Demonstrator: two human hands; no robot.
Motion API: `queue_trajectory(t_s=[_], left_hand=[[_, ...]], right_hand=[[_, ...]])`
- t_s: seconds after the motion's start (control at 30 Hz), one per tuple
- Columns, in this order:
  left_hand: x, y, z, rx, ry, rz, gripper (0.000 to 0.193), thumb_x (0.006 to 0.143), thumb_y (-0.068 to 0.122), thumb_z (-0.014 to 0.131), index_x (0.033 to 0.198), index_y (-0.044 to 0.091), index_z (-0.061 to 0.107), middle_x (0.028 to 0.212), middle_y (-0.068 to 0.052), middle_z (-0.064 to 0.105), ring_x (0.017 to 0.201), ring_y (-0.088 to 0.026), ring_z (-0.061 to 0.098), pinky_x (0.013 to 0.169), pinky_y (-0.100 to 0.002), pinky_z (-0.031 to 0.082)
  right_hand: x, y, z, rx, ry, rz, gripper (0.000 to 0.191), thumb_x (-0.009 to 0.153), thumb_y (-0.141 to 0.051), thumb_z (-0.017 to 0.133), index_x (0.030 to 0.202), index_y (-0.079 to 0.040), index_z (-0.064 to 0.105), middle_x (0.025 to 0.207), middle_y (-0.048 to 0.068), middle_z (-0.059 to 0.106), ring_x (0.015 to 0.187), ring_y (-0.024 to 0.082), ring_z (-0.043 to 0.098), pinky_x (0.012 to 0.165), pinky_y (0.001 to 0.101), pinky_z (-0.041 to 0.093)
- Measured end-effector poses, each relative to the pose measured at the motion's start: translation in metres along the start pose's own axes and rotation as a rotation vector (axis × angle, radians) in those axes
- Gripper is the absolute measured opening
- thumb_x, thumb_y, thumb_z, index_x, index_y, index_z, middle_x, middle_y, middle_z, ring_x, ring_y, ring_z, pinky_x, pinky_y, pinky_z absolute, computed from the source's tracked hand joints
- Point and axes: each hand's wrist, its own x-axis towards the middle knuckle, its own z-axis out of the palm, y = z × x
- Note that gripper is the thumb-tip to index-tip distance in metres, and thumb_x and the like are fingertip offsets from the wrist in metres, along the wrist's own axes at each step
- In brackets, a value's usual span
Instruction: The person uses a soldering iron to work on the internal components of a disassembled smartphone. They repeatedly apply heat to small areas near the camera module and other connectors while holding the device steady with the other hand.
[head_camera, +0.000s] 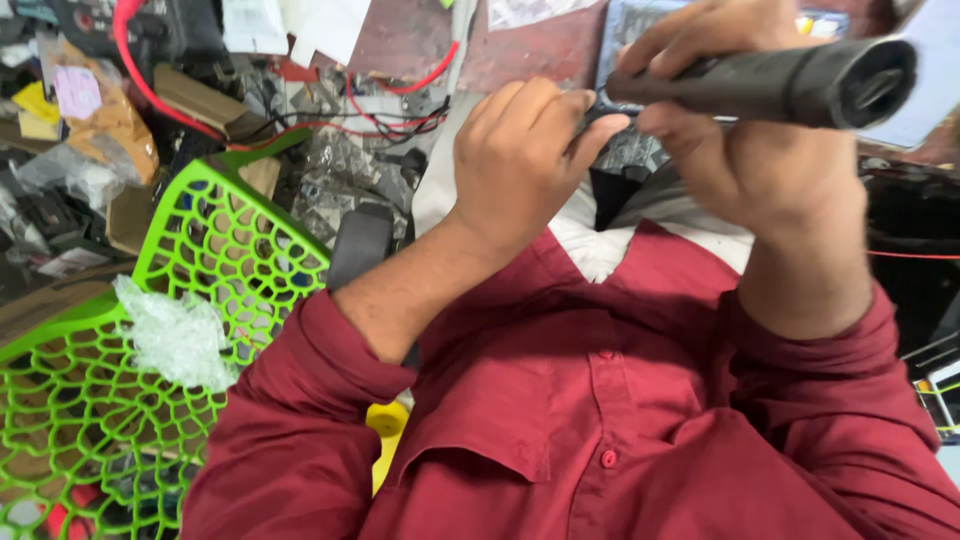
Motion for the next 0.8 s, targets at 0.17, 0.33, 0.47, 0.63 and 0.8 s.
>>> queue_trajectory(t_s=[0.17, 0.33, 0.47, 0.63, 0.8], left_hand=[[0.005, 0.005, -0.003, 0.002, -0.015, 0.020, 0.026, 0.093, 0.031, 0.082, 0.095, 0.008, 0.071, 0.084, -0.005, 0.061, 0.079, -0.027, 0.063, 0.071, -0.041, 0.049], [0.015, 0.016, -0.011, 0.016, -0.012, 0.047, 0.025, 0.088, 0.029, 0.085, 0.085, 0.011, 0.068, 0.079, -0.005, 0.061, 0.074, -0.028, 0.062, 0.067, -0.042, 0.047], [0.033, 0.031, -0.017, -0.079, -0.015, 0.084, 0.018, 0.093, 0.022, 0.082, 0.091, 0.010, 0.068, 0.083, -0.005, 0.063, 0.076, -0.028, 0.062, 0.067, -0.040, 0.047], [0.069, 0.048, -0.005, -0.046, 0.049, 0.114, 0.010, 0.105, 0.008, 0.071, 0.115, 0.008, 0.068, 0.096, -0.007, 0.065, 0.086, -0.028, 0.065, 0.073, -0.037, 0.050], [0.131, 0.048, 0.048, 0.130, 0.045, 0.221, 0.016, 0.102, 0.016, 0.071, 0.117, 0.014, 0.065, 0.094, -0.005, 0.061, 0.089, -0.026, 0.067, 0.077, -0.041, 0.053]], right_hand=[[-0.006, 0.000, 0.003, -0.034, 0.135, -0.049, 0.033, 0.108, -0.028, 0.065, 0.115, 0.002, 0.053, 0.109, 0.022, 0.071, 0.084, 0.027, 0.073, 0.072, 0.0339, 0.058], [-0.026, 0.001, 0.017, 0.362, 0.629, -0.055, 0.046, 0.113, -0.048, 0.057, 0.128, -0.006, 0.044, 0.101, 0.023, 0.065, 0.085, 0.031, 0.073, 0.080, 0.0385, 0.067], [-0.052, 0.015, -0.002, 0.276, 0.964, -0.017, 0.057, 0.112, -0.055, 0.046, 0.129, -0.001, 0.037, 0.096, 0.024, 0.063, 0.072, 0.031, 0.068, 0.069, 0.0404, 0.065], [-0.076, 0.039, -0.021, 0.352, 1.296, 0.004, 0.061, 0.117, -0.052, 0.042, 0.129, 0.007, 0.037, 0.116, 0.022, 0.055, 0.090, 0.039, 0.068, 0.081, 0.0468, 0.068], [-0.093, 0.050, -0.031, 0.416, 1.321, -0.007, 0.055, 0.117, -0.051, 0.042, 0.139, -0.002, 0.033, 0.124, 0.018, 0.055, 0.104, 0.038, 0.071, 0.091, 0.0459, 0.067]])
